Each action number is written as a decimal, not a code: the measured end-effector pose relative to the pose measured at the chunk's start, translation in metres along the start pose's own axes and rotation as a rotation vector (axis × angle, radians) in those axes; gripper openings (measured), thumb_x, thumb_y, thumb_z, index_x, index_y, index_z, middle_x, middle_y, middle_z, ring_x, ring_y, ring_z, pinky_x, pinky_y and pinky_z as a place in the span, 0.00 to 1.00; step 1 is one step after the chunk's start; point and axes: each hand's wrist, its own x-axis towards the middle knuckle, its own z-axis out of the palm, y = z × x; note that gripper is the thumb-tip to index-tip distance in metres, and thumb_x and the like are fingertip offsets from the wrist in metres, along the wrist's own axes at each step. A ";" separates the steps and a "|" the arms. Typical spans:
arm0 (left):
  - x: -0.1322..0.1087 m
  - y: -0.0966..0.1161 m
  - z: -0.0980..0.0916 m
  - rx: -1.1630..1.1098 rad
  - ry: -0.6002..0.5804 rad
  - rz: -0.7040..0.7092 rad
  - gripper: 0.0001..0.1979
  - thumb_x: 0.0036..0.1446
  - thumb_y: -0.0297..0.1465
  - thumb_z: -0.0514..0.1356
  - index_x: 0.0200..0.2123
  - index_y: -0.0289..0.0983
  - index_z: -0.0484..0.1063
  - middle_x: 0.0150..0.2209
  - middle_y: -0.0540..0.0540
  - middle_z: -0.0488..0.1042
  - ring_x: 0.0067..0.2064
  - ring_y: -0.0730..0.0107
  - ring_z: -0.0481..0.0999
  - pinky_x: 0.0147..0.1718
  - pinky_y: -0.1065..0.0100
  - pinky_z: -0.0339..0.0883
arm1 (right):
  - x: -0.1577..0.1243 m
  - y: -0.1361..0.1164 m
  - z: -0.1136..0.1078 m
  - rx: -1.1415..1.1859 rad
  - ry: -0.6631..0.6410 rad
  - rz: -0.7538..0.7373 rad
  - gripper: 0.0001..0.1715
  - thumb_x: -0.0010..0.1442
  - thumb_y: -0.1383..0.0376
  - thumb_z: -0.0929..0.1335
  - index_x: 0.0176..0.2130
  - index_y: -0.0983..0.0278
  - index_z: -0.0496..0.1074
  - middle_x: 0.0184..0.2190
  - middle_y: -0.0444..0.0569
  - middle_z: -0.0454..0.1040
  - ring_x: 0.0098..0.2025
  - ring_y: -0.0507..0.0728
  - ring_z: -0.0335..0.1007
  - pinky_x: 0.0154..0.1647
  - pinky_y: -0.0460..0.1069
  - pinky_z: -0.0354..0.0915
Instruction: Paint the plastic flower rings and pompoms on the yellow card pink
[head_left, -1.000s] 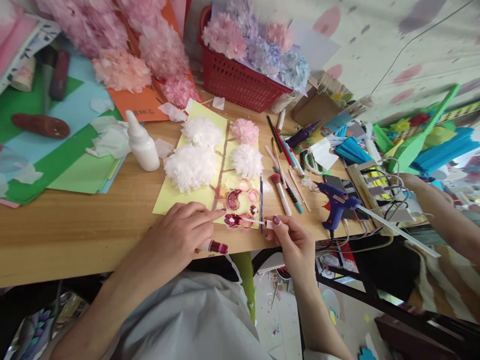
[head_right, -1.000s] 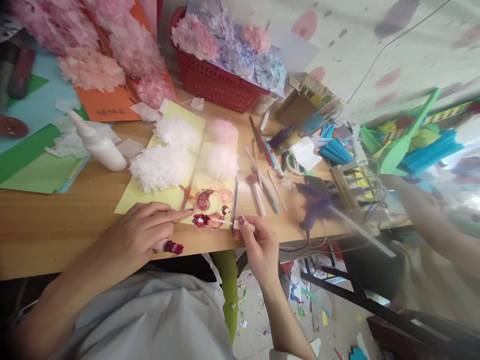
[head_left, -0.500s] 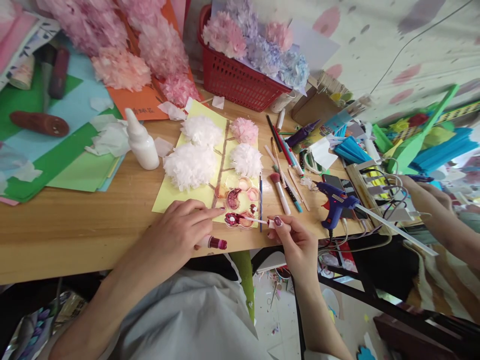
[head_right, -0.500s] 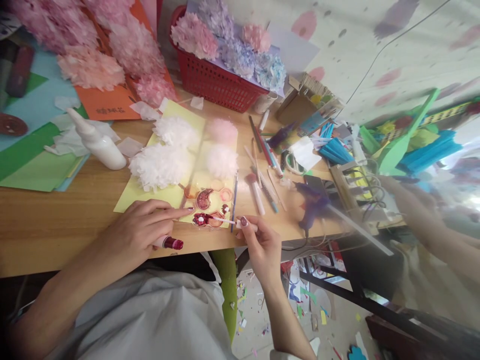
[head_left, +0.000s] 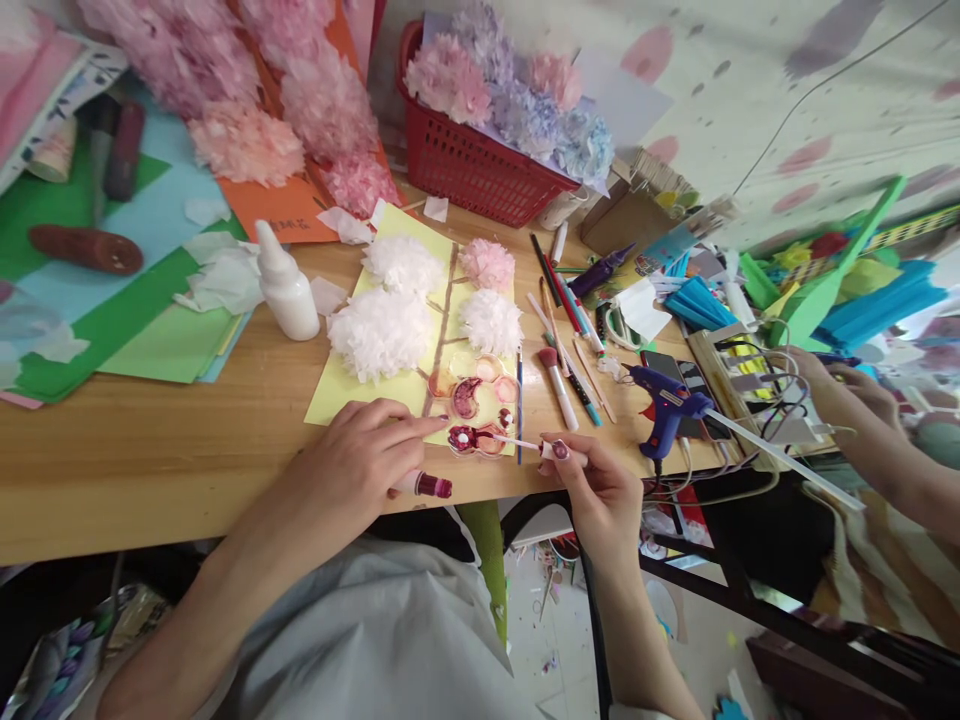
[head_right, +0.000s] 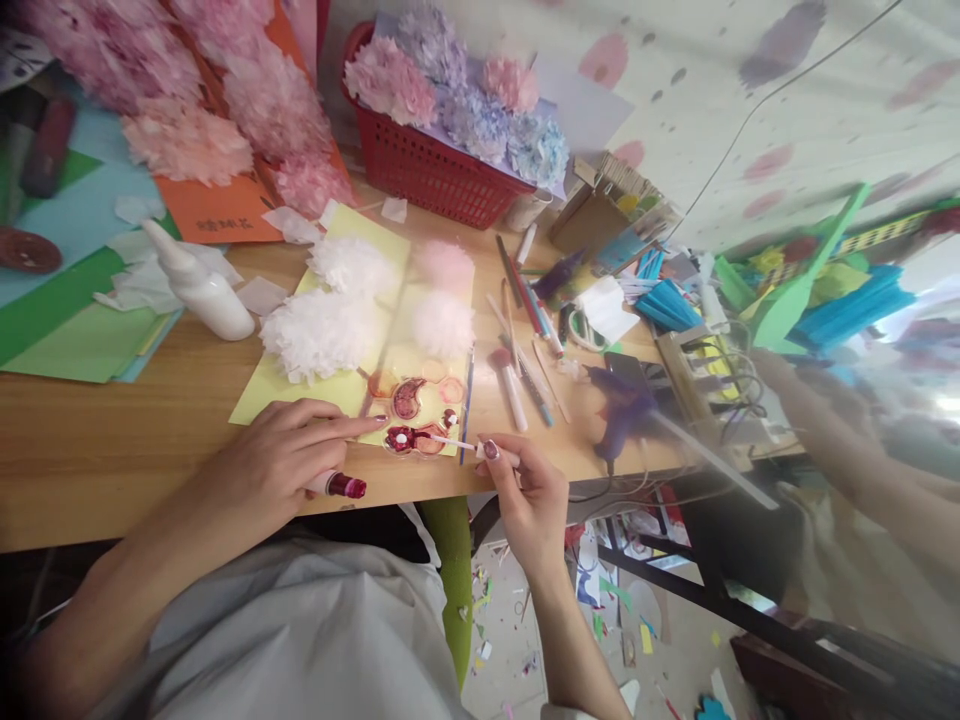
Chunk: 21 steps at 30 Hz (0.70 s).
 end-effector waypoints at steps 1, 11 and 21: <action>0.000 0.000 0.000 0.002 -0.002 -0.001 0.13 0.59 0.16 0.55 0.28 0.38 0.70 0.57 0.48 0.77 0.50 0.58 0.71 0.45 0.55 0.68 | 0.000 0.000 -0.001 0.006 0.008 -0.010 0.13 0.62 0.55 0.72 0.38 0.63 0.81 0.25 0.46 0.78 0.27 0.54 0.75 0.28 0.48 0.69; 0.002 0.004 -0.010 -0.101 0.093 0.010 0.16 0.56 0.12 0.52 0.25 0.39 0.62 0.59 0.45 0.75 0.50 0.63 0.72 0.47 0.59 0.70 | -0.015 -0.026 -0.001 0.227 -0.036 -0.384 0.09 0.67 0.66 0.67 0.42 0.58 0.78 0.31 0.47 0.76 0.34 0.57 0.73 0.34 0.52 0.68; -0.006 0.003 -0.005 -0.129 0.124 -0.023 0.16 0.57 0.12 0.52 0.28 0.40 0.60 0.60 0.45 0.73 0.53 0.59 0.68 0.49 0.55 0.69 | -0.014 -0.042 0.003 0.078 -0.182 -0.623 0.18 0.64 0.73 0.65 0.49 0.59 0.76 0.31 0.49 0.77 0.32 0.58 0.71 0.31 0.54 0.66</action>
